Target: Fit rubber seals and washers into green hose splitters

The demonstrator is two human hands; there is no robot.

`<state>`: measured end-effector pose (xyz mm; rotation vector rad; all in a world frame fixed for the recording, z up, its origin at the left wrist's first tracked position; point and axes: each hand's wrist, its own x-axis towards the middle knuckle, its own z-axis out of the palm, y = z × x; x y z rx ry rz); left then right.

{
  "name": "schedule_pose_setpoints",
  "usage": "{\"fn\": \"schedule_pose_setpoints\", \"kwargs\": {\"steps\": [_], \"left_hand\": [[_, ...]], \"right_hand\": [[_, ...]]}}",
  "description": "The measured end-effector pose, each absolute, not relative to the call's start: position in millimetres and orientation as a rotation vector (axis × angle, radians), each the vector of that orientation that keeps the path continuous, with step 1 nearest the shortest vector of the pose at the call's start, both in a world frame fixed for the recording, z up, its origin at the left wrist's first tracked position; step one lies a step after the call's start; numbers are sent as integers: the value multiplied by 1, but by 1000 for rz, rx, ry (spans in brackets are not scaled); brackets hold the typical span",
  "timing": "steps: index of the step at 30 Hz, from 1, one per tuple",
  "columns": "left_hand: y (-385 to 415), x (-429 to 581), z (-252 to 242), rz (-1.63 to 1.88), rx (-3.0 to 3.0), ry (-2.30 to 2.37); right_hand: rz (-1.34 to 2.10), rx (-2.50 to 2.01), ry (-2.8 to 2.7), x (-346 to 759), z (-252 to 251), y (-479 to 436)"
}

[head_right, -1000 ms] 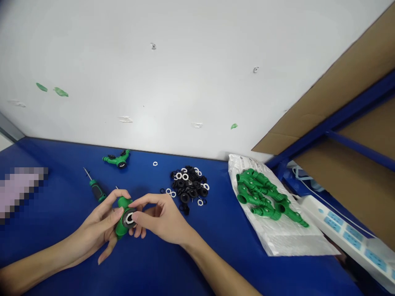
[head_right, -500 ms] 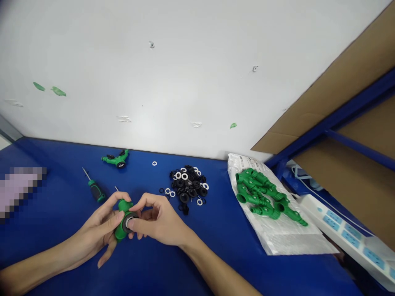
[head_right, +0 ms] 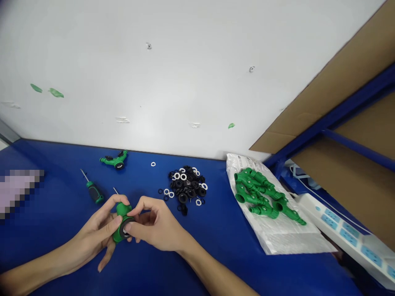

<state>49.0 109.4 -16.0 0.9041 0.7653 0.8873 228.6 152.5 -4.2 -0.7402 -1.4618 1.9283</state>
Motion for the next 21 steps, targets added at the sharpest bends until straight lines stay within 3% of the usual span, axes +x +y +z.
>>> {"fn": "schedule_pose_setpoints", "kwargs": {"steps": [11, 21], "left_hand": [[104, 49, -17, 881, 981, 673], [105, 52, -19, 882, 998, 761]], "right_hand": [[1914, -572, -1521, 236, -5, 148], [1789, -684, -1674, 234, -4, 145]]}}
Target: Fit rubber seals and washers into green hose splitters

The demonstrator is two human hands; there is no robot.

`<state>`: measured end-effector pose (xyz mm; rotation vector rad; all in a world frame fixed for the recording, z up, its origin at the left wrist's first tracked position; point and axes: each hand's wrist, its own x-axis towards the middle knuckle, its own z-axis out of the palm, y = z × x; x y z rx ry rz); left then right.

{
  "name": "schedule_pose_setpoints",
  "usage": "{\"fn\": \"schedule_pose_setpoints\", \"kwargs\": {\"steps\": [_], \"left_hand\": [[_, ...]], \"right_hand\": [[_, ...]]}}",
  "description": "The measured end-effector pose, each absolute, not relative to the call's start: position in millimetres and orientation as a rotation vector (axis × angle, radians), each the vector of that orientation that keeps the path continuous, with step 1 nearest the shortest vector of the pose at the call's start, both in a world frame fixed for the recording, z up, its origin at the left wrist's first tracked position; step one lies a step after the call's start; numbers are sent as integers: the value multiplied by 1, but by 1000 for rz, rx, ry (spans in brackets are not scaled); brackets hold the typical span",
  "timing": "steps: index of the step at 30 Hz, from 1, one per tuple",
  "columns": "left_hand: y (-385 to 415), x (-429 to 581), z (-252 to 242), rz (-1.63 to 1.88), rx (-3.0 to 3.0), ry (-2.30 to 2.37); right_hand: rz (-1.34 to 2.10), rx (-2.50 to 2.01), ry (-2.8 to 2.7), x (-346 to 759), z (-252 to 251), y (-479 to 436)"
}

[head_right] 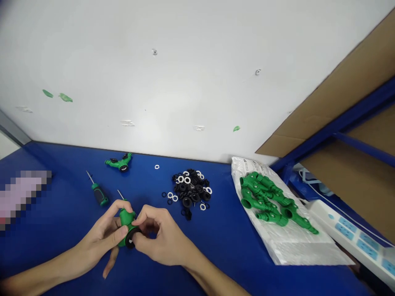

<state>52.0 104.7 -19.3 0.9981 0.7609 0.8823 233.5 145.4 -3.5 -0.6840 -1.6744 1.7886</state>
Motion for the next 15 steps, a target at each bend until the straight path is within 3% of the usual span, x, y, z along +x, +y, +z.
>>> {"fn": "schedule_pose_setpoints", "kwargs": {"steps": [3, 9, 15], "left_hand": [[106, 49, -14, 870, 927, 678], [117, 38, -3, 989, 760, 648], [120, 40, 2, 1024, 848, 873]], "right_hand": [[1800, -684, -1724, 247, 6, 159], [770, -1223, -1863, 287, 10, 199], [428, -1236, -2308, 296, 3, 204]]}}
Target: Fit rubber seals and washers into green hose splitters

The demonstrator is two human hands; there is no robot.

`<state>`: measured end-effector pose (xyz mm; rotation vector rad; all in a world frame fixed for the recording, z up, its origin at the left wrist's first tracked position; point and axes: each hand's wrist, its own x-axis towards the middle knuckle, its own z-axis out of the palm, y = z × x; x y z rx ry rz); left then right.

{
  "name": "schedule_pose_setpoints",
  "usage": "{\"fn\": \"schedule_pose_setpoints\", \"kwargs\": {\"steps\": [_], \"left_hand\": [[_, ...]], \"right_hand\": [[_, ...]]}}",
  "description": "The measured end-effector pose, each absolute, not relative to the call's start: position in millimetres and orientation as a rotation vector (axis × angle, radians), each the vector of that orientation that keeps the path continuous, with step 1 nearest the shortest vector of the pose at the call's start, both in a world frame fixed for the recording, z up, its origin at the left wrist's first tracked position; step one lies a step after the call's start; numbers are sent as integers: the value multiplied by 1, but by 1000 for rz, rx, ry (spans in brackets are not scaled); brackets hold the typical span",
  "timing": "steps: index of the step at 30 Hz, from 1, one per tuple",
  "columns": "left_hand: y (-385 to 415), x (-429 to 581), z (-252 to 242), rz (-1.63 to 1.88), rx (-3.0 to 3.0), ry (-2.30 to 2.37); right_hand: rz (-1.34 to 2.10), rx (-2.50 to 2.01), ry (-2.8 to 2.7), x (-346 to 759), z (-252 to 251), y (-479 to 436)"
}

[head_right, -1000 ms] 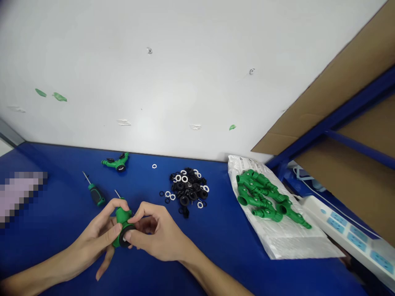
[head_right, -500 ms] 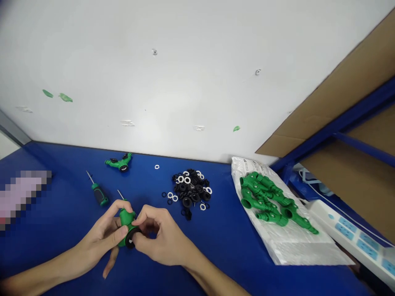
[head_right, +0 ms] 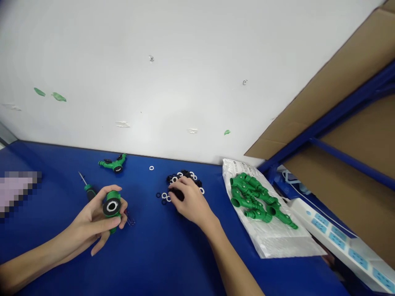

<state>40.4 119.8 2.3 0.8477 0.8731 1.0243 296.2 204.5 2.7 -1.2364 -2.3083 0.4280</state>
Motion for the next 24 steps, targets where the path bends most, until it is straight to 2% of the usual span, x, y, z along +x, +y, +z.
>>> {"fn": "schedule_pose_setpoints", "kwargs": {"steps": [3, 7, 12, 24], "left_hand": [[120, 43, 2, 1030, 878, 903], [123, 40, -3, 1032, 934, 859], [126, 38, -9, 1041, 948, 841], [125, 38, -9, 1039, 1019, 782]], "right_hand": [[401, -1179, -2459, 294, 1, 202], [336, -1260, -2318, 310, 8, 210], [435, -1326, -2326, 336, 16, 211], [385, -1377, -2506, 324, 0, 200]]}}
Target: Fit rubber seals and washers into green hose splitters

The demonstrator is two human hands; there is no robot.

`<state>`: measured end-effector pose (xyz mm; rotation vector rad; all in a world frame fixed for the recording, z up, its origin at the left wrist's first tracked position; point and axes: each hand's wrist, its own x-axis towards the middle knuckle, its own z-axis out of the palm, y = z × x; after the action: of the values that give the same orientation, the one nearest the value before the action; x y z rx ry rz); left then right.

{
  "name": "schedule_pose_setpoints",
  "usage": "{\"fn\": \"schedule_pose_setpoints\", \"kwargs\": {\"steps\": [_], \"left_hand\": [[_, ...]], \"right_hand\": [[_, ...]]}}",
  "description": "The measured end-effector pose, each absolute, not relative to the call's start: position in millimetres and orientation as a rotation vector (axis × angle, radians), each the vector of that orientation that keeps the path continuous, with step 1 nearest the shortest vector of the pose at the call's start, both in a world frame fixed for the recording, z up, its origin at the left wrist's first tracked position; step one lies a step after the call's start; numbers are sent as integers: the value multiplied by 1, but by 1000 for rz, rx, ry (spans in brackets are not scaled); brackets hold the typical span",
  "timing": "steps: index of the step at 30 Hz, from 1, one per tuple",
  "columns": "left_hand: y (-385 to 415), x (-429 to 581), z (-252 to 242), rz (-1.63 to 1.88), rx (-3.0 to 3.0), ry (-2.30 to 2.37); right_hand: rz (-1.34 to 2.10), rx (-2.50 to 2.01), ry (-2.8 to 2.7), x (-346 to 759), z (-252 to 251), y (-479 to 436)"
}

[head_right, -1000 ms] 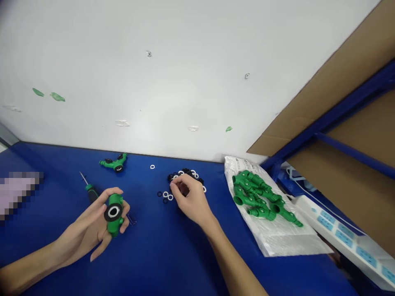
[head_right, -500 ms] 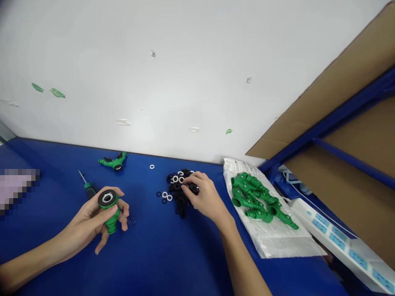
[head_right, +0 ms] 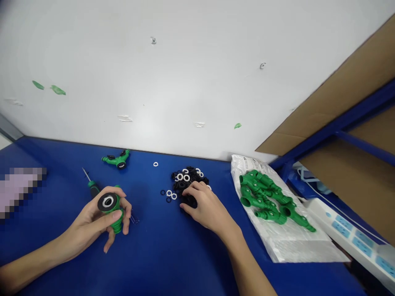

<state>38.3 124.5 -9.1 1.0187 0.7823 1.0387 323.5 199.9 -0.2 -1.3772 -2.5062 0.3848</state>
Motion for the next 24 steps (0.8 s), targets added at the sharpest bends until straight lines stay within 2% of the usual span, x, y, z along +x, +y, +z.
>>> {"fn": "schedule_pose_setpoints", "kwargs": {"steps": [12, 16, 19, 24], "left_hand": [[123, 39, -11, 1054, 1132, 843], [120, 37, -9, 1040, 1166, 836], [117, 36, -7, 977, 1229, 860], [117, 36, -8, 850, 1431, 922]], "right_hand": [[417, -1374, -2469, 325, -2, 200], [459, -1235, -2329, 311, 1, 192], [747, -1018, -2163, 286, 9, 180], [1454, -752, -2046, 240, 30, 168]]}}
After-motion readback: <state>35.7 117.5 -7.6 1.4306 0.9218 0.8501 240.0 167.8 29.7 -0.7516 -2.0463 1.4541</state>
